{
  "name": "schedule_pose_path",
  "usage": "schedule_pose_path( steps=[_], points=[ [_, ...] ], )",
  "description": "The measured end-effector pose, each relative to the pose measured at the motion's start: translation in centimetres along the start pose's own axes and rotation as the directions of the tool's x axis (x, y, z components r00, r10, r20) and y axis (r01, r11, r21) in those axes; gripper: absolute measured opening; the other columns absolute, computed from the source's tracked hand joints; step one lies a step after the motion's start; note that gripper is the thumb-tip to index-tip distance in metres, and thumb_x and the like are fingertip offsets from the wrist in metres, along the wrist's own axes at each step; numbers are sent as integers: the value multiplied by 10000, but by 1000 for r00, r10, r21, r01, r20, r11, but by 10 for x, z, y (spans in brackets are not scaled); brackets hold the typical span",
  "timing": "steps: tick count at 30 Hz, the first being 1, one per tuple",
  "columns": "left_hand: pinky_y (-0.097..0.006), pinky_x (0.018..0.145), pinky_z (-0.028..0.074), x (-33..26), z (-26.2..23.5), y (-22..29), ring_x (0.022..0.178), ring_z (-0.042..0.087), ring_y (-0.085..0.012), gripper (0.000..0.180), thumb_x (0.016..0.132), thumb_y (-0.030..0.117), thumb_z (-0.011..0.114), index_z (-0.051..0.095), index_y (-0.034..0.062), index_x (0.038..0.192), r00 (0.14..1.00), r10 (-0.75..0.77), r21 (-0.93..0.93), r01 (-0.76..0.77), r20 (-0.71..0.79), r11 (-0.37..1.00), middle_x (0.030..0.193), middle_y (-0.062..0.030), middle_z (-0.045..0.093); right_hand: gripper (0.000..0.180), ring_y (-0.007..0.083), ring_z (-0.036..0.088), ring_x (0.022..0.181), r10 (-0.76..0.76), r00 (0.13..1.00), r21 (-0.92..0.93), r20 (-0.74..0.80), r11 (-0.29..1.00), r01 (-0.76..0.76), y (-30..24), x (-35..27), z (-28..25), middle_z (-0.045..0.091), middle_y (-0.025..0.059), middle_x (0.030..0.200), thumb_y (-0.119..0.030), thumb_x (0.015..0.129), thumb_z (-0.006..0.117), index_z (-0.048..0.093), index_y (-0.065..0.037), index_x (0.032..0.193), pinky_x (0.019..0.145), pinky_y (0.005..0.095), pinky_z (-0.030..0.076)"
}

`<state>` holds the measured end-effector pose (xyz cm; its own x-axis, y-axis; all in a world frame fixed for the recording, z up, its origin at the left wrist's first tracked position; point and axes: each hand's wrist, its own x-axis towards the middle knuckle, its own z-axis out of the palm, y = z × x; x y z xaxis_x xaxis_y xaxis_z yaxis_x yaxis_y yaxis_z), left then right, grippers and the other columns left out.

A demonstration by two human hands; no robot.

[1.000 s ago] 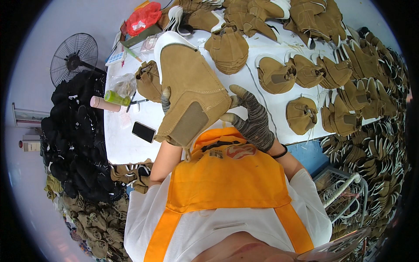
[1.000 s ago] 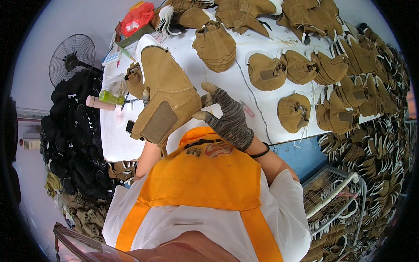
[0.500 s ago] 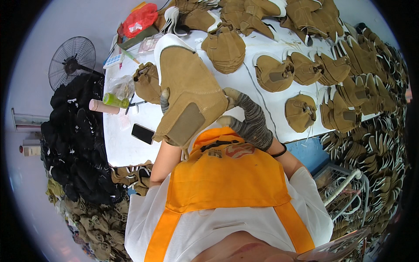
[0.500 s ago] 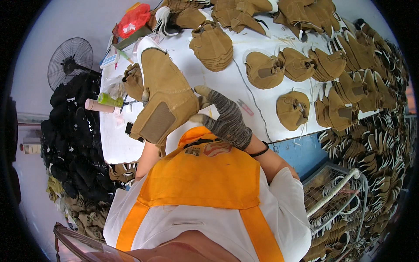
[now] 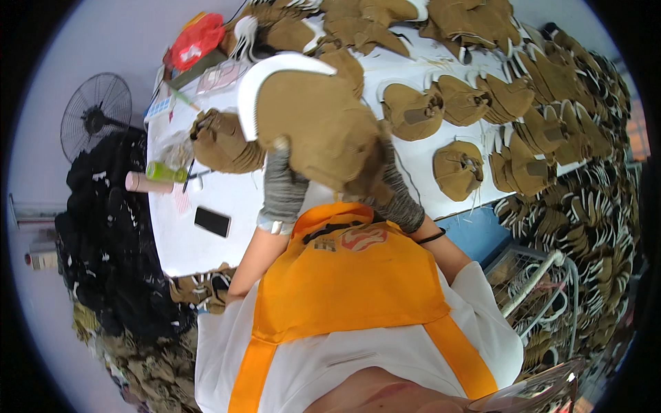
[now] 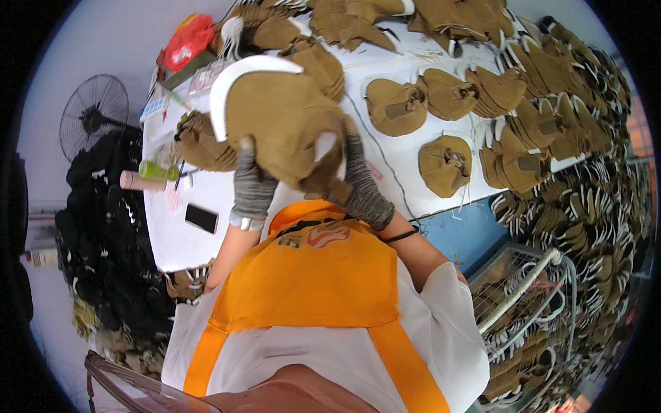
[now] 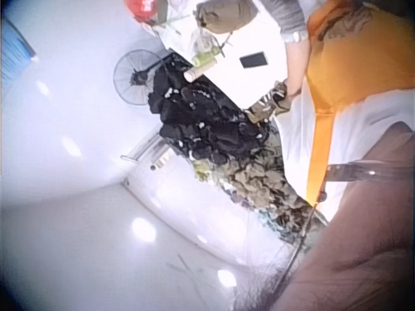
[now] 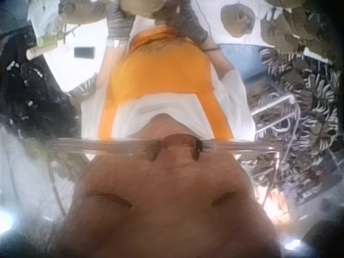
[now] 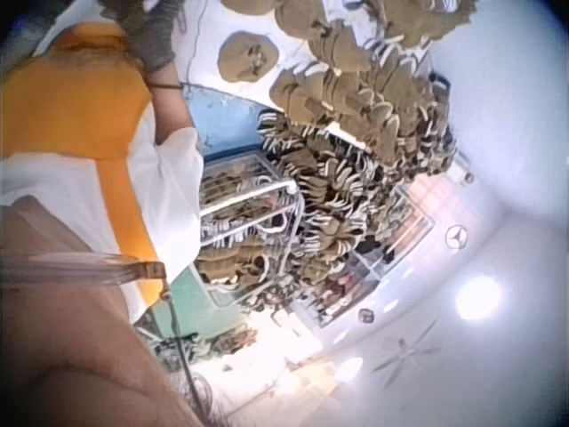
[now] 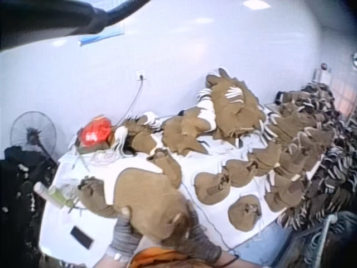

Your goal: The person trims excess material from the top edges of brown suede boot uppers using small shears, handling each piece one by one from a large pile on the table.

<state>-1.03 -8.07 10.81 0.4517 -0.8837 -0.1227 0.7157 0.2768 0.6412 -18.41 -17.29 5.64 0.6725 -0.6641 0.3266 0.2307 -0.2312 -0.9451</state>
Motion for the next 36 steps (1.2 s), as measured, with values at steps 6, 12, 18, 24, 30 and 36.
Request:
schedule_pose_path(
  steps=[6, 12, 18, 24, 30, 36],
  points=[
    [-396, 1054, 429, -14, 29, -12, 1257, 462, -275, 698, 933, 431, 567, 260, 52, 1433, 985, -117, -12, 120, 126, 993, 1397, -157, 398, 1111, 278, 306, 1351, -17, 999, -651, -30, 759, -6, 50, -18, -20, 261, 146, 1469, -521, 654, 818, 182, -103, 1463, 1113, 402, 295],
    [-410, 1083, 390, -24, 43, -14, 1292, 428, -272, 648, 960, 396, 532, 256, 53, 1435, 967, -194, -63, 206, 165, 977, 1416, -156, 382, 792, 216, 454, 1199, 395, 914, 51, -95, 919, -392, -11, -10, -35, 449, 102, 1335, -382, 766, 778, 385, -69, 1378, 1030, 359, 397],
    [-403, 1080, 352, -43, 52, -17, 1288, 409, -258, 724, 878, 267, 652, 233, 111, 1447, 978, -57, 350, -17, 198, 937, 1406, -124, 380, 807, 205, 456, 1198, 282, 948, 293, -147, 928, -231, -44, -7, -23, 467, 109, 1303, -369, 765, 779, 346, -42, 1362, 1014, 347, 411],
    [-393, 1065, 354, -40, 34, -38, 1276, 402, -254, 829, 866, 235, 694, 137, 88, 1462, 977, 90, 635, -195, 194, 748, 1394, -141, 355, 816, 209, 460, 1209, 349, 937, 436, -7, 844, -312, -48, -6, -31, 476, 129, 1312, -438, 764, 754, 377, -34, 1365, 1017, 346, 408],
    [-356, 982, 445, -36, 64, -44, 1254, 465, -259, 1001, 890, 162, 673, -107, 248, 1511, 882, 163, 407, -359, 441, 840, 1537, -152, 175, 608, 219, 485, 1186, 139, 971, -75, -193, 985, -156, -18, -14, -87, 502, 110, 1310, -306, 887, 658, 404, -24, 1361, 1007, 353, 406],
    [-314, 953, 457, -42, 48, -40, 1123, 558, -201, 742, 931, 182, 619, 163, 134, 1514, 955, -144, 533, -18, 260, 846, 1457, -153, 371, 567, 205, 562, 979, -240, 641, -390, -729, 915, -101, -44, 33, -257, 635, 111, 1096, -386, 845, 716, 561, 11, 1219, 912, 342, 458]
  ],
)
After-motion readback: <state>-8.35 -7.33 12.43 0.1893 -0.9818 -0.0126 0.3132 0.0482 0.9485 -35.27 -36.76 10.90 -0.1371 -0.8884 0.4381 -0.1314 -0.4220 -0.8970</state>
